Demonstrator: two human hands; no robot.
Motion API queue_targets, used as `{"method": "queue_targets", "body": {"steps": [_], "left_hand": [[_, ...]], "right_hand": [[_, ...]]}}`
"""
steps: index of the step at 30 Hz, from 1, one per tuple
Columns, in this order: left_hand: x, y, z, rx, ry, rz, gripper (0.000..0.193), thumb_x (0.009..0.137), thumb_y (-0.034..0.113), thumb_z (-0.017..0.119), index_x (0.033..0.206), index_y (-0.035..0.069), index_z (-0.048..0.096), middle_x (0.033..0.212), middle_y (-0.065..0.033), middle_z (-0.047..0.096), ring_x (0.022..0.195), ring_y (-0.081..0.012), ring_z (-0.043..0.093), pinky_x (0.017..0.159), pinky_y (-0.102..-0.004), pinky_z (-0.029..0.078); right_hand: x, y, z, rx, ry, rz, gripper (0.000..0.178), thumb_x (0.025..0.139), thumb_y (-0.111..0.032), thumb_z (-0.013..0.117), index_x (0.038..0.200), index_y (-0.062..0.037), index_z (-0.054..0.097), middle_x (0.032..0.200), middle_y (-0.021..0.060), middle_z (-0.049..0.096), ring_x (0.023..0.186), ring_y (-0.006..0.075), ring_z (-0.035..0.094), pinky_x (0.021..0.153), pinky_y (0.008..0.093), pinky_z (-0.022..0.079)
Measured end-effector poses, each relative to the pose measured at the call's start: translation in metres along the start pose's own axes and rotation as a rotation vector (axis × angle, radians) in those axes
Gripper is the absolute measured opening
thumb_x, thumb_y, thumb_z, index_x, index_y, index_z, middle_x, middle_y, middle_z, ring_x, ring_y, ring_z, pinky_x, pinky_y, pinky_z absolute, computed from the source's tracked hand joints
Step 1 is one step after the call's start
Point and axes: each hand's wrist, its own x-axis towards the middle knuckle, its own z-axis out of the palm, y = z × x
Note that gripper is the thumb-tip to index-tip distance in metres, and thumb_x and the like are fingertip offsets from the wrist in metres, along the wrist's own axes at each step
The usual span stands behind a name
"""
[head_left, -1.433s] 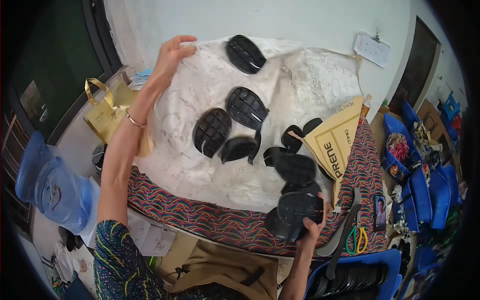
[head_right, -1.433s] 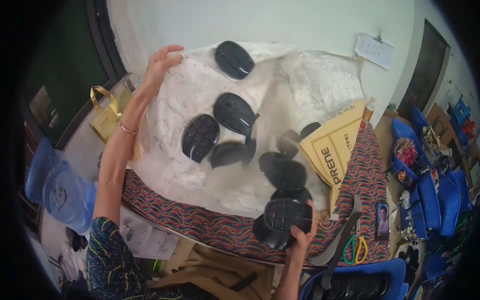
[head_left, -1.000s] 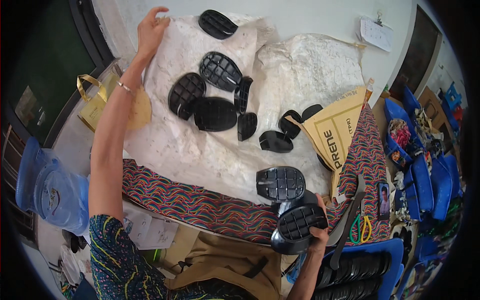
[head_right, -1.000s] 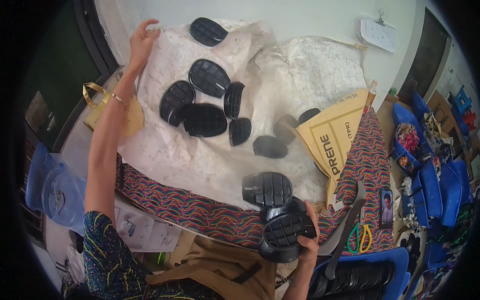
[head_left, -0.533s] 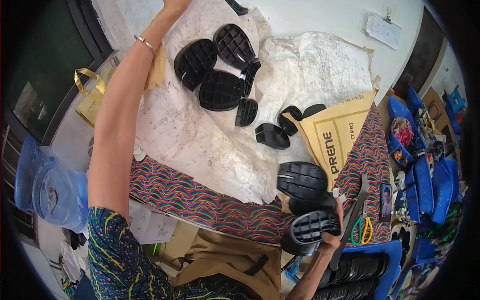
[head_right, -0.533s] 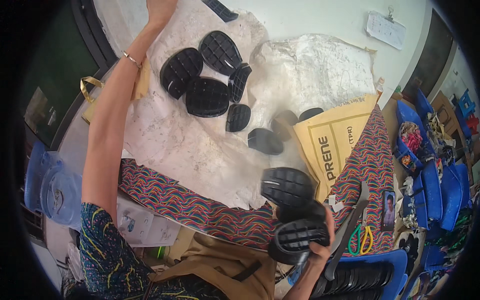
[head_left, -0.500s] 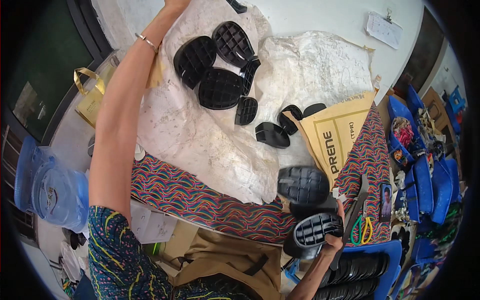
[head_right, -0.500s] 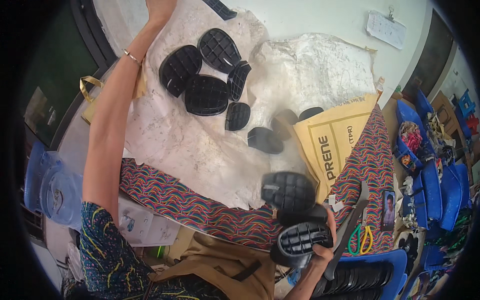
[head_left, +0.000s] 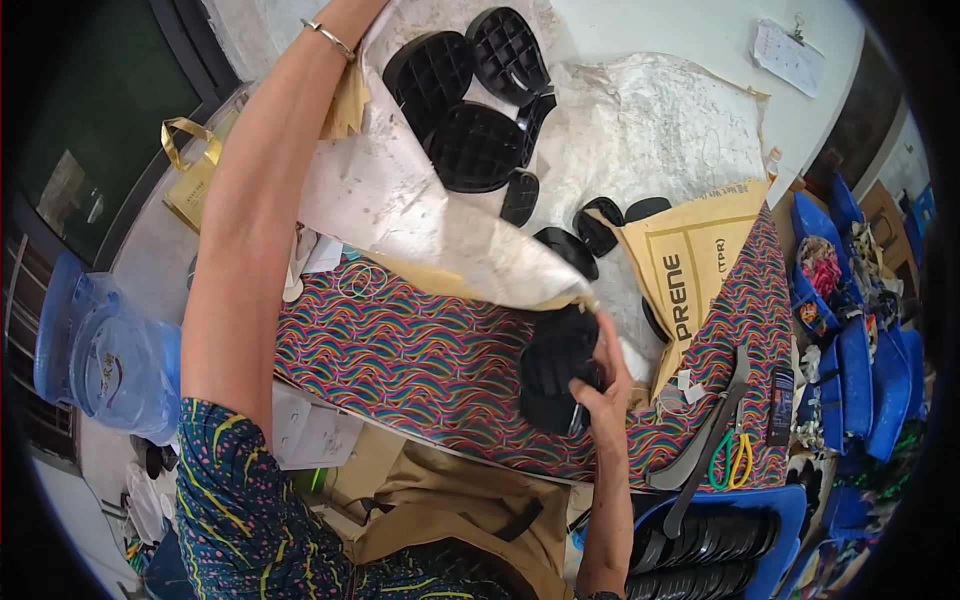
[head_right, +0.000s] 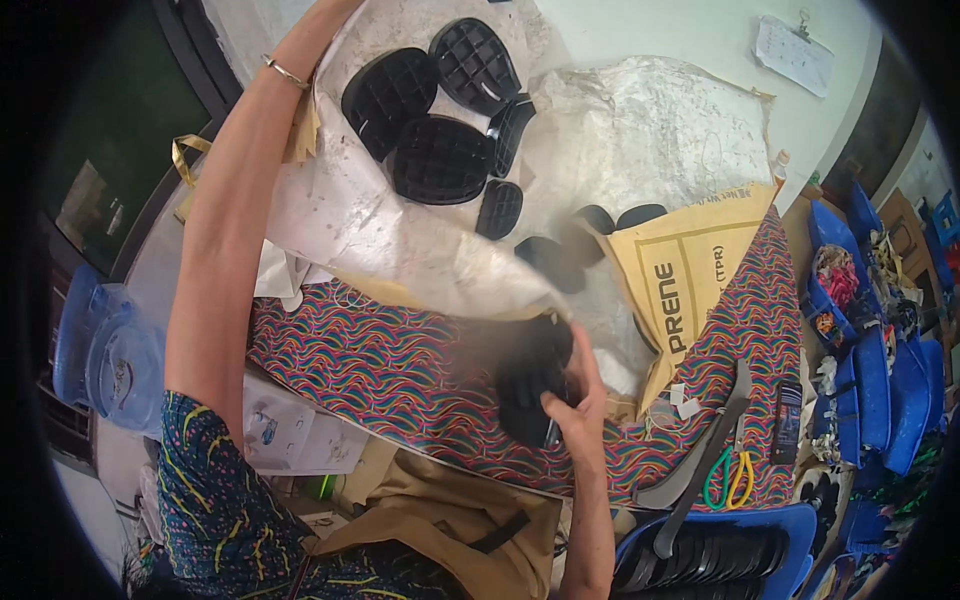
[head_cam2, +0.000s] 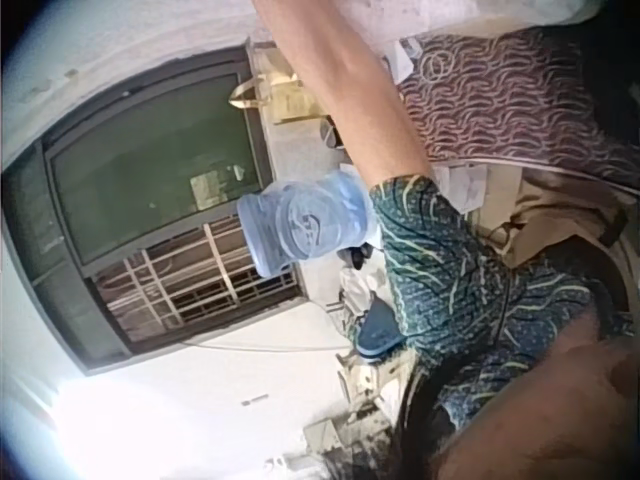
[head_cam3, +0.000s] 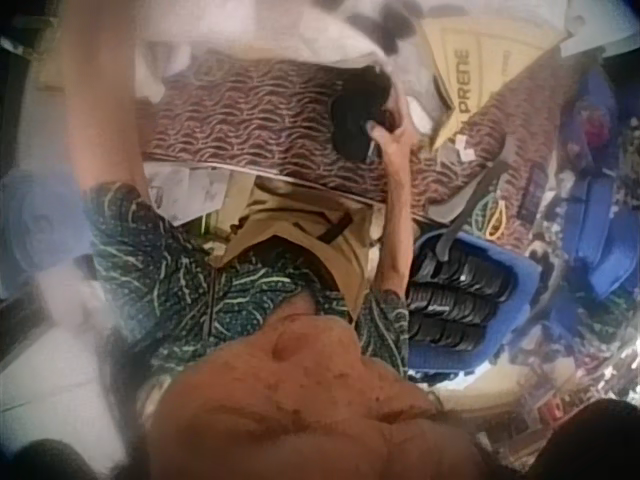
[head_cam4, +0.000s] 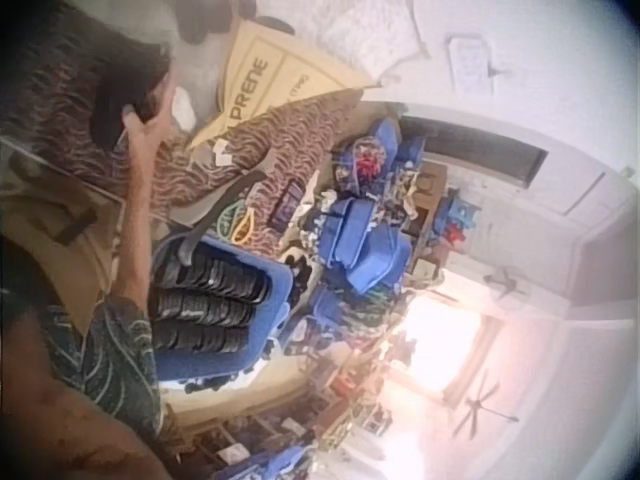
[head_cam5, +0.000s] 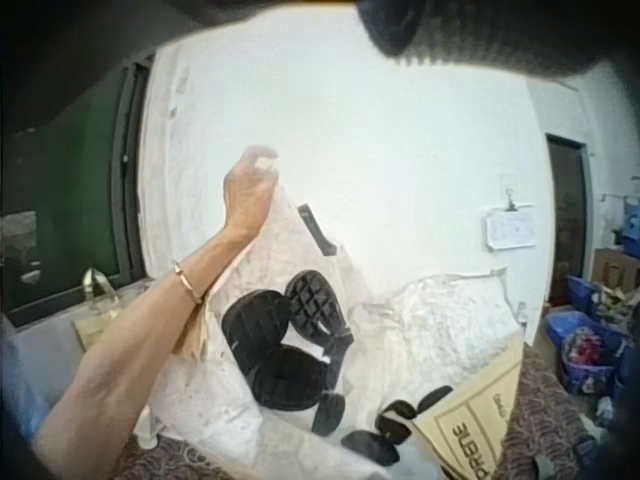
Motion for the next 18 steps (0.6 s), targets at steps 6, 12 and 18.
{"method": "queue_targets", "body": {"steps": [6,12,18], "left_hand": [[-0.007,0.006,-0.012,-0.138,-0.025,-0.1,0.025,0.086,0.003,0.063,0.11,0.008,0.064,0.065,-0.0035,0.058,0.06,-0.0144,0.054,0.055,-0.0332,0.045],[-0.042,0.025,-0.037,-0.347,-0.216,-0.404,0.031,0.086,0.003,0.065,0.117,0.009,0.063,0.066,0.0032,0.052,0.059,-0.0066,0.047,0.052,-0.0243,0.039],[-0.045,0.03,-0.061,-0.77,-0.161,-0.819,0.041,0.091,0.008,0.069,0.129,0.004,0.057,0.069,0.0007,0.057,0.064,-0.0084,0.055,0.058,-0.0239,0.046]], "right_hand": [[0.006,0.026,0.028,0.226,0.16,-0.044,0.091,0.074,0.005,0.059,0.156,-0.0063,0.021,0.139,0.0187,0.052,0.123,0.0247,0.054,0.107,0.036,0.04],[-0.01,0.04,0.069,-0.648,0.195,-0.13,0.084,0.086,-0.019,0.071,0.152,0.0024,0.024,0.136,0.0285,0.052,0.123,0.0373,0.055,0.1,0.0437,0.045],[-0.01,-0.05,0.03,-1.076,-0.083,-0.027,0.098,0.077,-0.044,0.083,0.147,0.0064,0.036,0.09,0.0212,0.072,0.074,0.0397,0.07,0.065,0.0427,0.055]]}}
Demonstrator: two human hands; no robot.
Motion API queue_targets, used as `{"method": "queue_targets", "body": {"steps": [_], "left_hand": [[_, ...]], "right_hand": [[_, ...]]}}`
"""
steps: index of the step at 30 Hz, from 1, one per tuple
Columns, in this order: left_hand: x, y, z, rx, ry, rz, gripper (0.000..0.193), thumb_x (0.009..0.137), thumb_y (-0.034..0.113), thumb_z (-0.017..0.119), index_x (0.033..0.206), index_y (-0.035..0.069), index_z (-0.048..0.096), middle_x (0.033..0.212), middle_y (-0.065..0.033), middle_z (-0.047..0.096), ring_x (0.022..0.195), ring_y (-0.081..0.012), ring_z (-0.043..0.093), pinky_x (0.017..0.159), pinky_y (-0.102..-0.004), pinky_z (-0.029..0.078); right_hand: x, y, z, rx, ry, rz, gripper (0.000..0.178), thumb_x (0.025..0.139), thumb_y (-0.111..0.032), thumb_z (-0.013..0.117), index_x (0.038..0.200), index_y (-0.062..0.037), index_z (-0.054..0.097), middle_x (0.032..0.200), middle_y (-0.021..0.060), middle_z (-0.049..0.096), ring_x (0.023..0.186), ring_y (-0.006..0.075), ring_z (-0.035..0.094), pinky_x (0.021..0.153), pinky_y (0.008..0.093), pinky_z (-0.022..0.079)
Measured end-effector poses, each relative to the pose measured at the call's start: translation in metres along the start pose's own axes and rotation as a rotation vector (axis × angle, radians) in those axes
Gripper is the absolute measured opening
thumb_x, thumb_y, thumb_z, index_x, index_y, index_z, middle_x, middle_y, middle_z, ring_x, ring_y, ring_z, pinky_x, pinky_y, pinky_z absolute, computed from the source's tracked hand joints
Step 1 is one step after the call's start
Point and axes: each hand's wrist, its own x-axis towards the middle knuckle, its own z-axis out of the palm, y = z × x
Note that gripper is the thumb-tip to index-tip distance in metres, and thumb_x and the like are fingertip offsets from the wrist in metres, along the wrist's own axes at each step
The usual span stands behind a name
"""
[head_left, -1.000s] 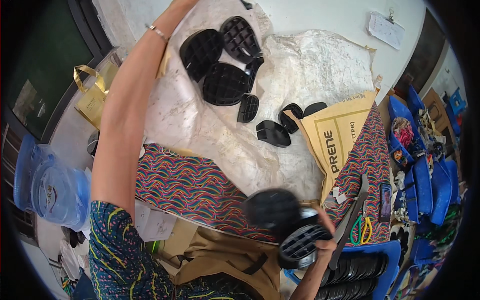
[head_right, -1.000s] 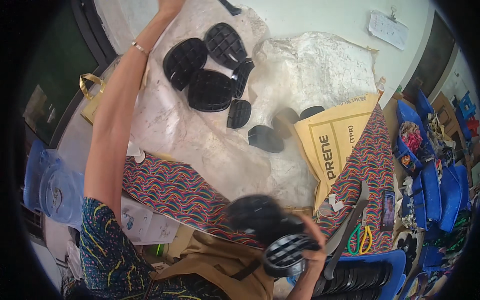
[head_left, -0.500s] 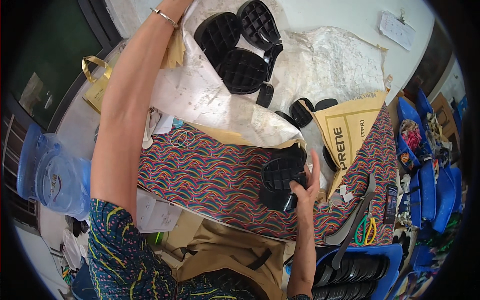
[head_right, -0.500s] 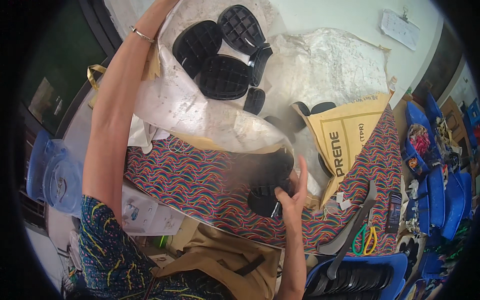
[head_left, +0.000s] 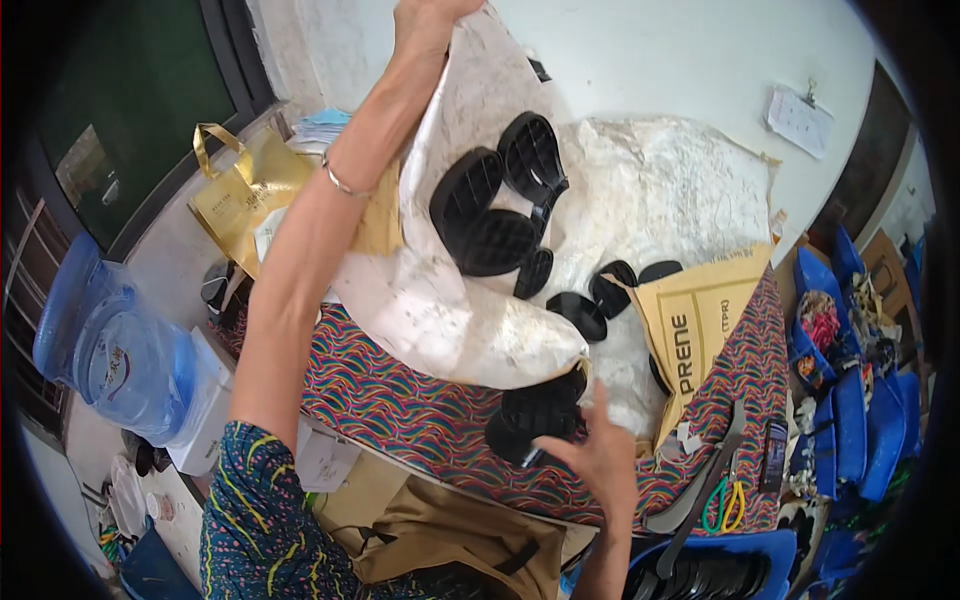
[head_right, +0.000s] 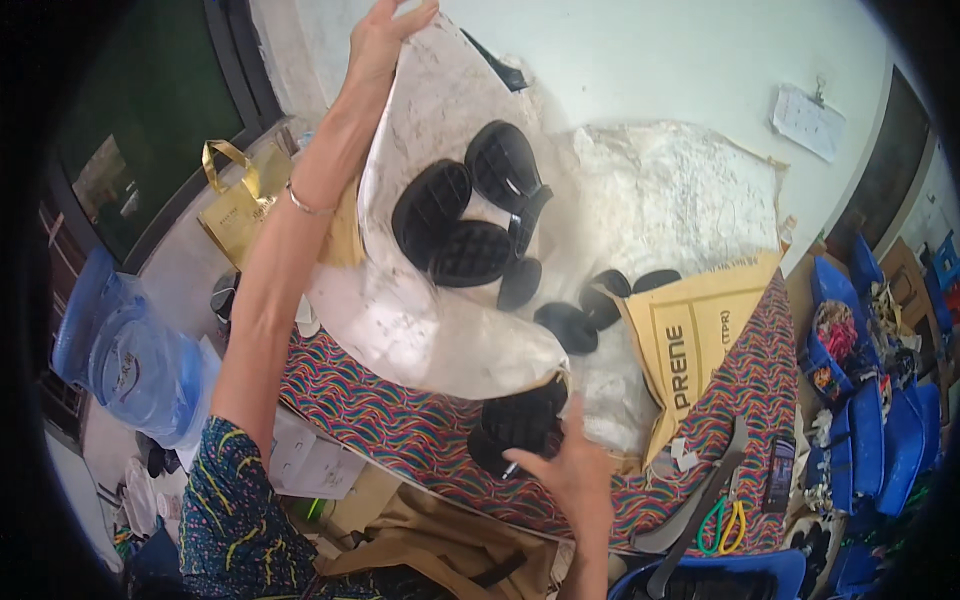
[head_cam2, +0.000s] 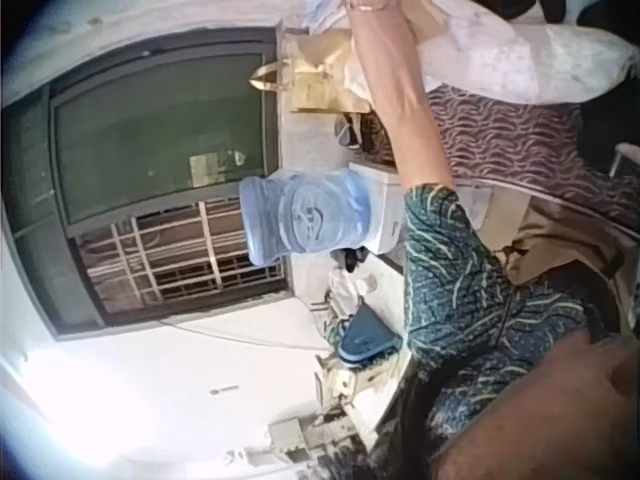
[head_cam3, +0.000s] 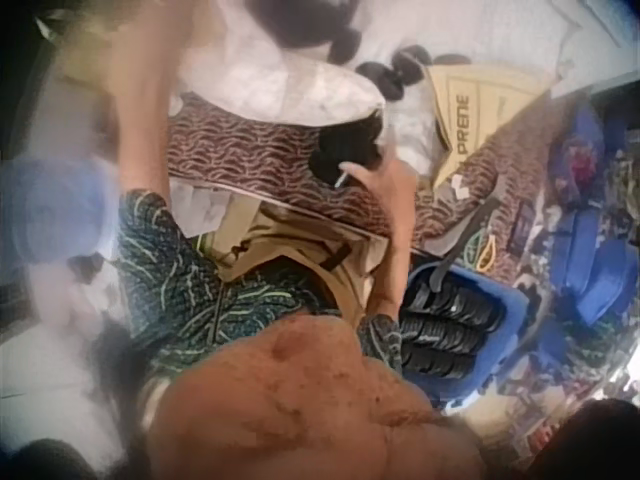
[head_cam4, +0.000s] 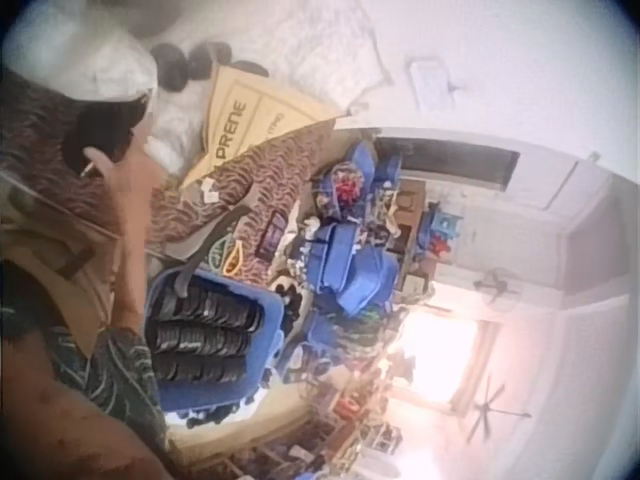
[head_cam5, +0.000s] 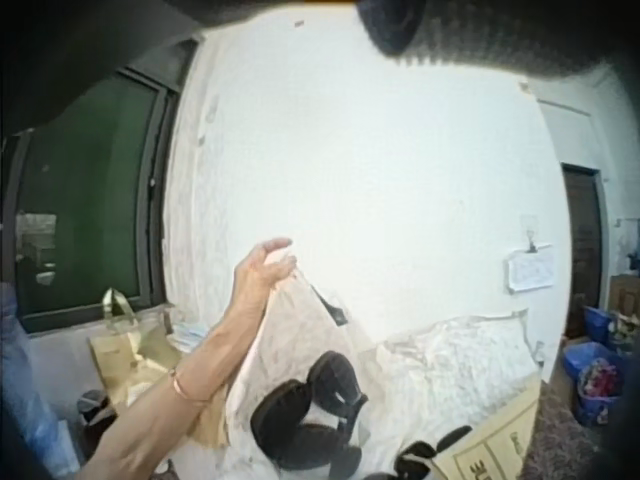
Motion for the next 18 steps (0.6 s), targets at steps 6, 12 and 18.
{"method": "queue_targets", "body": {"steps": [6,12,18], "left_hand": [[-0.038,0.017,0.015,-0.284,-0.065,-0.19,0.043,0.093,0.013,0.067,0.133,0.004,0.054,0.084,-0.0019,0.063,0.071,-0.0093,0.06,0.067,-0.026,0.051],[-0.048,0.03,0.038,-0.263,-0.134,-0.261,0.035,0.093,0.008,0.067,0.126,0.003,0.06,0.083,-0.0027,0.063,0.071,-0.0109,0.061,0.064,-0.0249,0.051],[-0.044,0.037,0.025,-0.114,-0.005,-0.246,0.033,0.09,0.003,0.066,0.123,0.001,0.06,0.086,-0.006,0.065,0.073,-0.0133,0.064,0.064,-0.0279,0.055]], "right_hand": [[0.087,-0.079,-0.027,0.221,0.436,-0.392,0.077,0.076,-0.014,0.085,0.141,0.0001,0.048,0.129,0.0235,0.061,0.111,0.0326,0.064,0.09,0.0381,0.053],[0.185,-0.114,0.001,-0.009,0.548,-0.915,0.079,0.069,-0.003,0.076,0.141,-0.0005,0.044,0.146,0.0196,0.044,0.132,0.0392,0.045,0.106,0.0445,0.043],[0.193,-0.087,-0.005,-0.137,0.728,-0.976,0.056,0.071,-0.002,0.07,0.124,0.0001,0.052,0.126,0.0149,0.057,0.11,0.0315,0.058,0.09,0.0401,0.051]]}}
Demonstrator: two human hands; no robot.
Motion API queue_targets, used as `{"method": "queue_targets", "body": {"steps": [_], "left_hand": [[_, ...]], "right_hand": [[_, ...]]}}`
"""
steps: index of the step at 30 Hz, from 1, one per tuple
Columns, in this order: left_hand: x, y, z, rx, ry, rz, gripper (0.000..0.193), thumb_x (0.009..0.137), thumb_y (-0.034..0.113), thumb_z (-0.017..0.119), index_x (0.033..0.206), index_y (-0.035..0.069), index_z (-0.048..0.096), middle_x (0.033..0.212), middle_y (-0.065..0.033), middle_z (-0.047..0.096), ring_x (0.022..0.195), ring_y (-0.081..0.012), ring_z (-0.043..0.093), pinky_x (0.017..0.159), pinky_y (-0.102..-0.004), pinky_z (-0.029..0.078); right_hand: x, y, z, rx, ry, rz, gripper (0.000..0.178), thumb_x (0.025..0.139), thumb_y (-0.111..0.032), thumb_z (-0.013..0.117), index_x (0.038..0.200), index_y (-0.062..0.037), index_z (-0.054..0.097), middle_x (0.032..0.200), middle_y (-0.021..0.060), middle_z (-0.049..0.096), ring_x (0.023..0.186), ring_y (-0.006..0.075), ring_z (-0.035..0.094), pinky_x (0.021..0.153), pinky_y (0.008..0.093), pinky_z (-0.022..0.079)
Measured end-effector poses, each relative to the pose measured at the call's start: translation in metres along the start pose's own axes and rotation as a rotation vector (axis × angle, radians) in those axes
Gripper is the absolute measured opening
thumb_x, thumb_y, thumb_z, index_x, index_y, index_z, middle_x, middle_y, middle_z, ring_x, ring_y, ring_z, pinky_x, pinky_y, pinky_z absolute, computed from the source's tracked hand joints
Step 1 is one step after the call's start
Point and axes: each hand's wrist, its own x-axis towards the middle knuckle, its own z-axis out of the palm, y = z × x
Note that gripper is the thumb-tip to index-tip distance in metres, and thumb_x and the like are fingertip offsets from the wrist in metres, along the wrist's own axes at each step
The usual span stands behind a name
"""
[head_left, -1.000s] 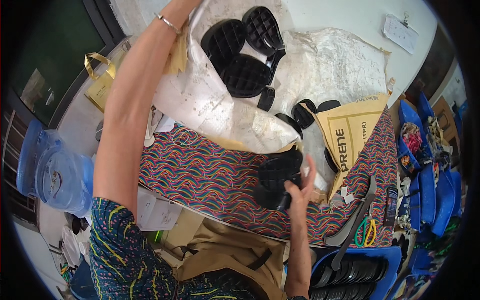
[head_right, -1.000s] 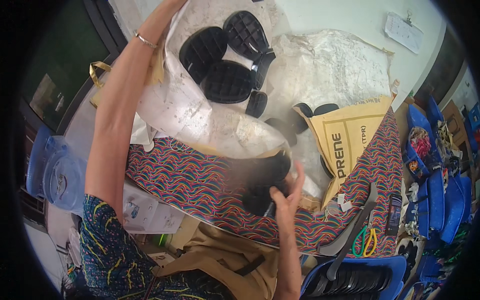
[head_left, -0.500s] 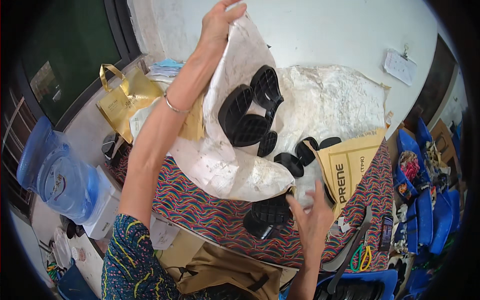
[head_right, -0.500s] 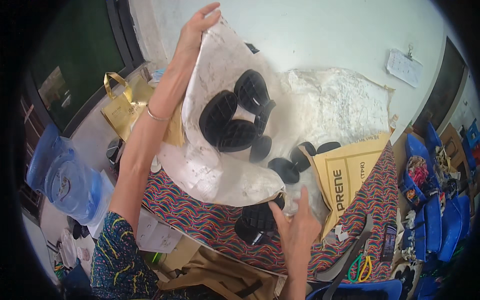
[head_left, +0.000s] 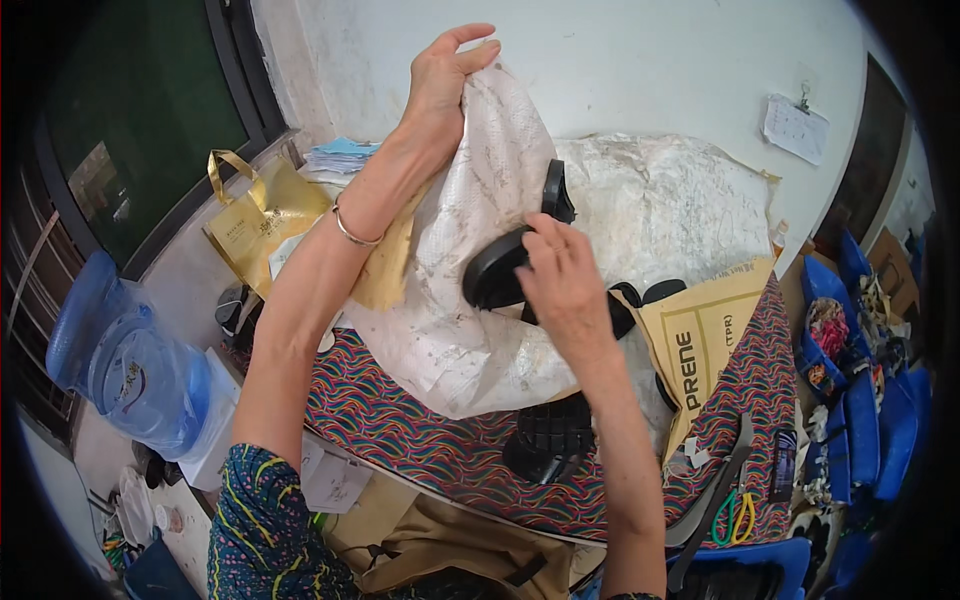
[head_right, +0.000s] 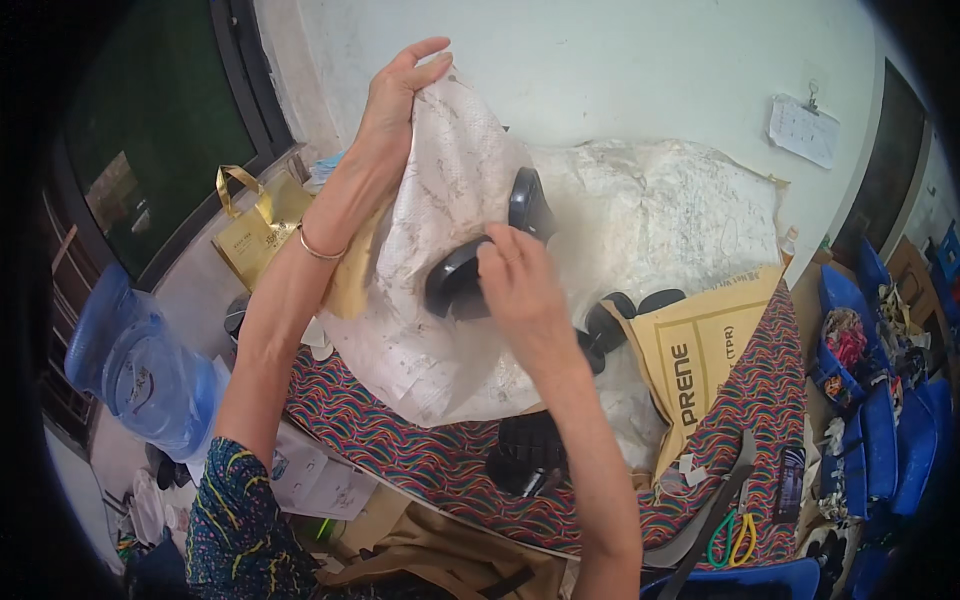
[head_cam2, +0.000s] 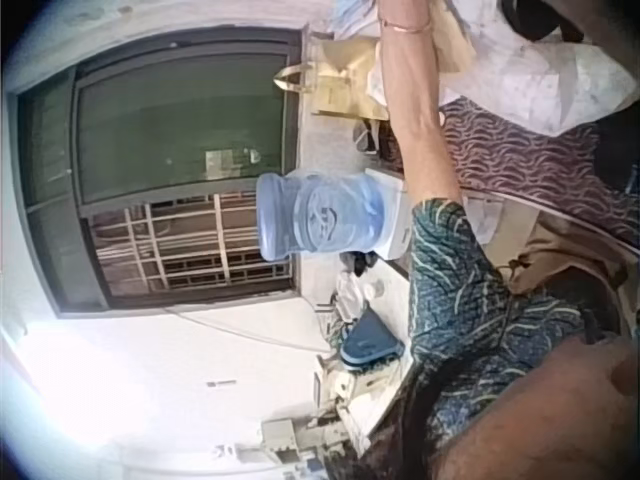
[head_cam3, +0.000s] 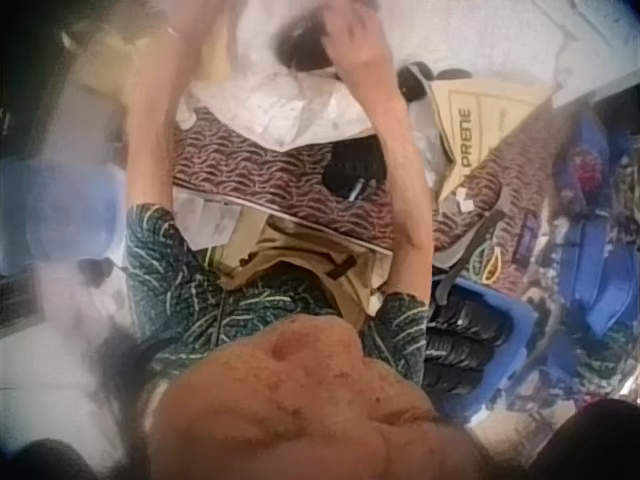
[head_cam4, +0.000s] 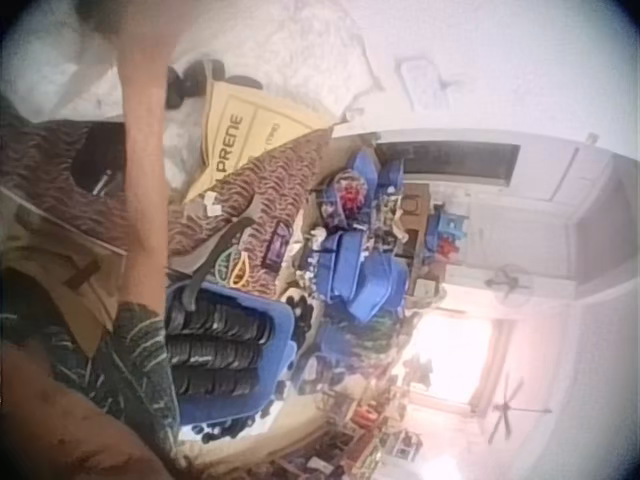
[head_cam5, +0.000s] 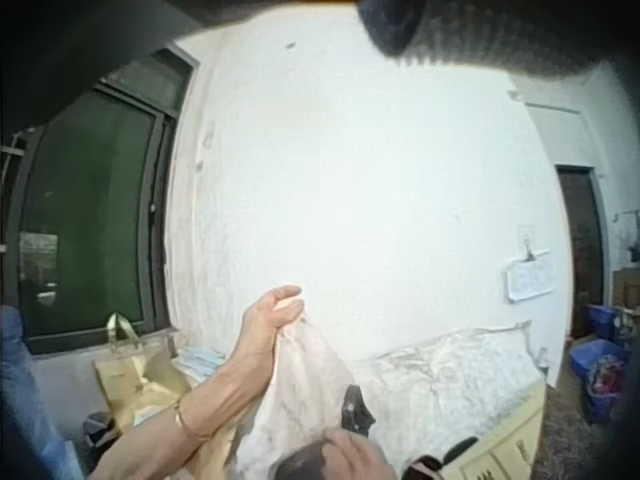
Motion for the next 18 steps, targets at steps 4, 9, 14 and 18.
{"method": "queue_targets", "body": {"steps": [4,9,14,18], "left_hand": [[0.006,-0.017,-0.003,0.062,0.015,-0.012,0.037,0.091,0.007,0.066,0.127,0.001,0.058,0.092,-0.0068,0.066,0.077,-0.0141,0.065,0.067,-0.0286,0.055],[0.019,-0.037,-0.018,0.166,0.177,-0.022,0.038,0.09,0.007,0.068,0.126,-0.001,0.058,0.098,-0.0099,0.066,0.08,-0.0177,0.065,0.07,-0.0316,0.056],[0.062,-0.048,-0.089,0.043,0.285,-0.066,0.038,0.089,0.004,0.069,0.125,-0.001,0.059,0.098,-0.0121,0.066,0.081,-0.0206,0.066,0.071,-0.0333,0.058],[0.064,-0.034,-0.079,-0.074,0.119,-0.069,0.043,0.092,0.009,0.068,0.132,-0.001,0.054,0.102,-0.0093,0.065,0.084,-0.0181,0.066,0.075,-0.0318,0.058]], "right_hand": [[0.017,0.007,-0.035,-0.122,-0.145,-0.119,0.05,0.071,0.0,0.065,0.12,0.0024,0.055,0.107,0.0123,0.059,0.083,0.0256,0.055,0.071,0.0327,0.052],[-0.006,0.009,-0.07,-0.222,-0.163,-0.108,0.044,0.071,0.002,0.064,0.114,0.0074,0.06,0.107,0.0154,0.063,0.083,0.0274,0.059,0.067,0.0342,0.053],[-0.111,-0.018,-0.115,-0.316,-0.126,0.043,0.034,0.075,0.005,0.067,0.108,0.0093,0.063,0.105,0.0208,0.067,0.081,0.0331,0.063,0.066,0.0376,0.053],[-0.159,-0.06,-0.135,-0.209,-0.295,0.317,0.038,0.075,0.006,0.07,0.113,0.005,0.065,0.102,0.0176,0.067,0.082,0.0349,0.064,0.069,0.0395,0.054]]}}
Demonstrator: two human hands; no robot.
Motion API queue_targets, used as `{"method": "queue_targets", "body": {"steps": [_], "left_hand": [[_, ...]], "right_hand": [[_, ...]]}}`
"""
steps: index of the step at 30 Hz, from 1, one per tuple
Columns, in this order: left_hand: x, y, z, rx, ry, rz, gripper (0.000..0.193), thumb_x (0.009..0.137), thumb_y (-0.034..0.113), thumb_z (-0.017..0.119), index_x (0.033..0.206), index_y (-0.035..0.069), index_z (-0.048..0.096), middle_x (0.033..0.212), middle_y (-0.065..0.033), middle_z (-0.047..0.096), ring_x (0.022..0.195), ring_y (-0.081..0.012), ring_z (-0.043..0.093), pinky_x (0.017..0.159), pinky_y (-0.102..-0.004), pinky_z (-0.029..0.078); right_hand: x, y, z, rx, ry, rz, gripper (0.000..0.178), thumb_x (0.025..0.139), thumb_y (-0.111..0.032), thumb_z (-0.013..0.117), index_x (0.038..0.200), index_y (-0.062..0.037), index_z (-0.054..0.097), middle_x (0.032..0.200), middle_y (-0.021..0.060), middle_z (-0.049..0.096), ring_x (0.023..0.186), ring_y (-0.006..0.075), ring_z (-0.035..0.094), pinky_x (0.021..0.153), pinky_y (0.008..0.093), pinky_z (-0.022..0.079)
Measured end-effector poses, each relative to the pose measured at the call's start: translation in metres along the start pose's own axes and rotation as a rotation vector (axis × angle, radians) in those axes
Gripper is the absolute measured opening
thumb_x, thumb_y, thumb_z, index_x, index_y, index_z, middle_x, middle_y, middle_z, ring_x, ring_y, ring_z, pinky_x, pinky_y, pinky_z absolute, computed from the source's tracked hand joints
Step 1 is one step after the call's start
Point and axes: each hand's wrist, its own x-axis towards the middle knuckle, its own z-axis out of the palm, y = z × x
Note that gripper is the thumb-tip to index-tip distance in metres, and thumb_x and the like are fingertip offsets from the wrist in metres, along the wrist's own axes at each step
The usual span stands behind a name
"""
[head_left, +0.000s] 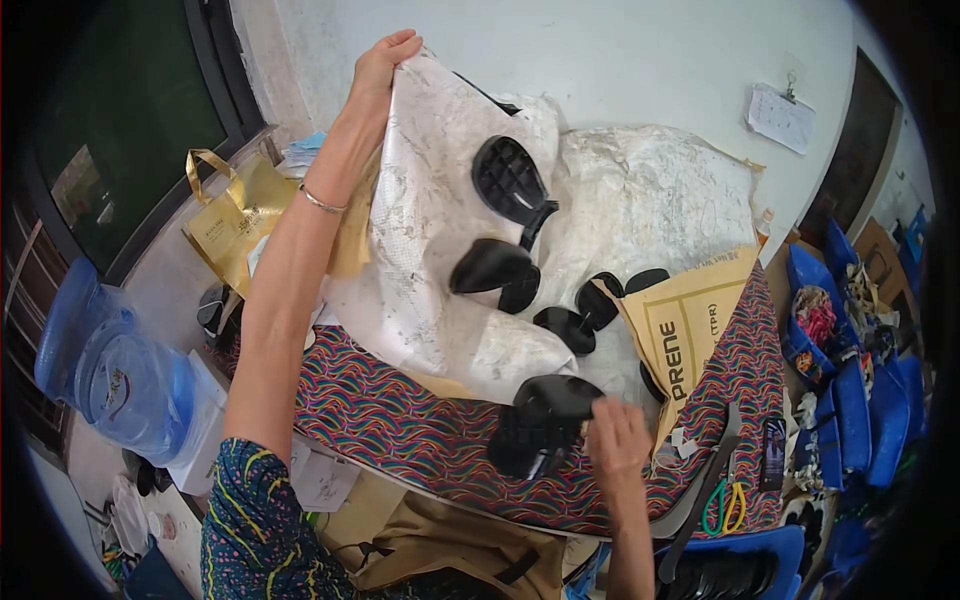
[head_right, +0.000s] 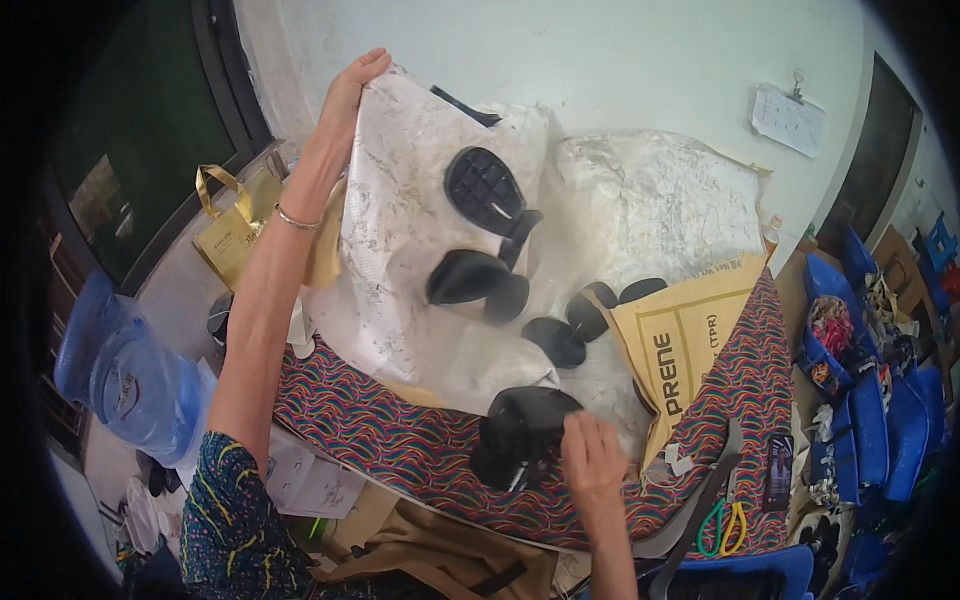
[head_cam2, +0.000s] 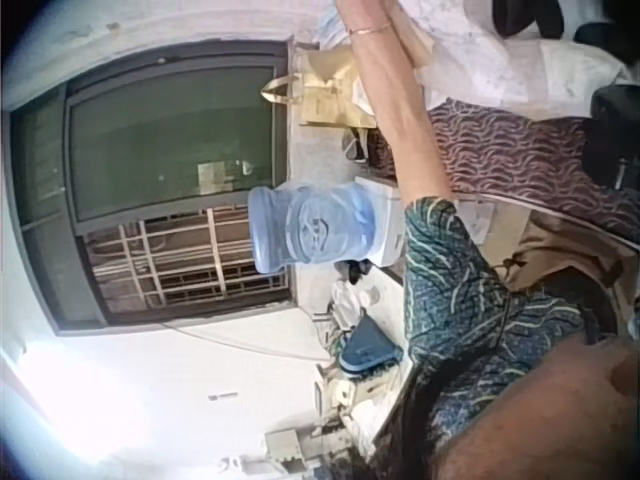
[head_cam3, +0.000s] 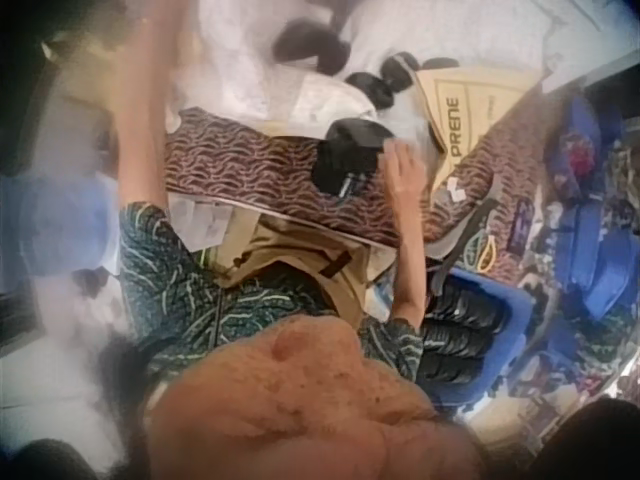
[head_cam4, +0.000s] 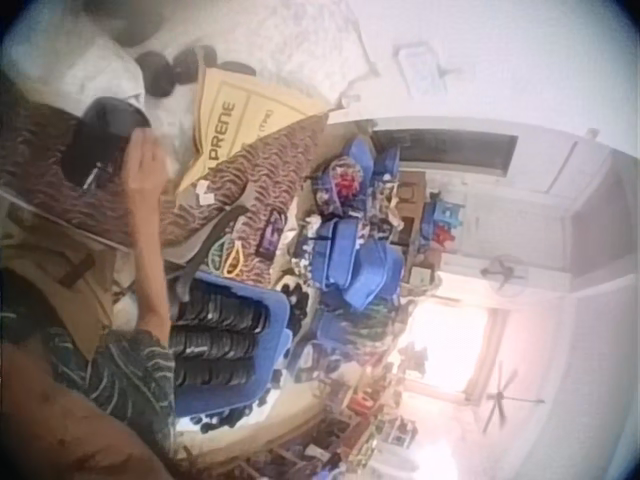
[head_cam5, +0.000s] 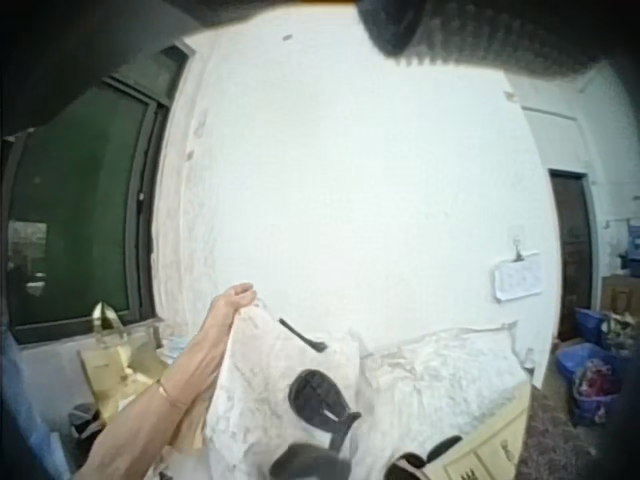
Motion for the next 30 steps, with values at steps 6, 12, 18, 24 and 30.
{"method": "queue_targets", "body": {"steps": [6,12,18,24,30], "left_hand": [[-0.045,0.017,0.036,-0.133,-0.282,-0.055,0.047,0.096,0.013,0.064,0.14,0.003,0.05,0.102,-0.0042,0.066,0.087,-0.0112,0.068,0.078,-0.0301,0.059],[-0.068,0.023,0.058,-0.179,-0.327,-0.126,0.046,0.095,0.011,0.064,0.139,0.004,0.053,0.094,-0.0021,0.067,0.079,-0.01,0.068,0.076,-0.0269,0.059],[-0.073,0.021,0.073,-0.164,-0.401,-0.129,0.043,0.095,0.01,0.064,0.136,0.002,0.054,0.092,-0.0017,0.067,0.079,-0.0088,0.068,0.077,-0.0259,0.059],[-0.08,0.027,0.088,-0.052,-0.377,-0.061,0.051,0.094,0.014,0.066,0.138,-0.003,0.047,0.102,-0.0066,0.063,0.087,-0.0134,0.066,0.081,-0.0288,0.059],[-0.048,0.02,0.022,-0.001,-0.165,-0.053,0.05,0.094,0.011,0.065,0.138,-0.005,0.046,0.11,-0.0096,0.061,0.095,-0.0159,0.065,0.085,-0.0321,0.059]], "right_hand": [[-0.017,-0.004,-0.027,0.556,-0.26,0.508,0.043,0.074,0.001,0.075,0.115,-0.0001,0.066,0.104,0.0169,0.066,0.094,0.0351,0.063,0.079,0.0383,0.052],[0.045,-0.001,-0.014,0.061,-0.421,0.546,0.049,0.069,-0.001,0.075,0.115,0.0006,0.06,0.122,0.0209,0.061,0.12,0.0368,0.053,0.098,0.0405,0.044],[0.11,-0.023,0.021,0.295,-0.083,0.05,0.052,0.072,0.003,0.064,0.123,-0.0012,0.055,0.135,0.0197,0.054,0.132,0.036,0.047,0.11,0.0437,0.036],[0.162,-0.023,0.09,0.108,-0.059,-0.377,0.05,0.078,-0.003,0.06,0.129,-0.0023,0.057,0.102,0.0084,0.058,0.099,0.025,0.056,0.084,0.0387,0.047],[0.118,0.006,0.061,0.069,-0.006,-0.249,0.051,0.075,-0.002,0.061,0.126,-0.0048,0.062,0.089,0.0055,0.054,0.082,0.0222,0.056,0.068,0.0344,0.048]]}}
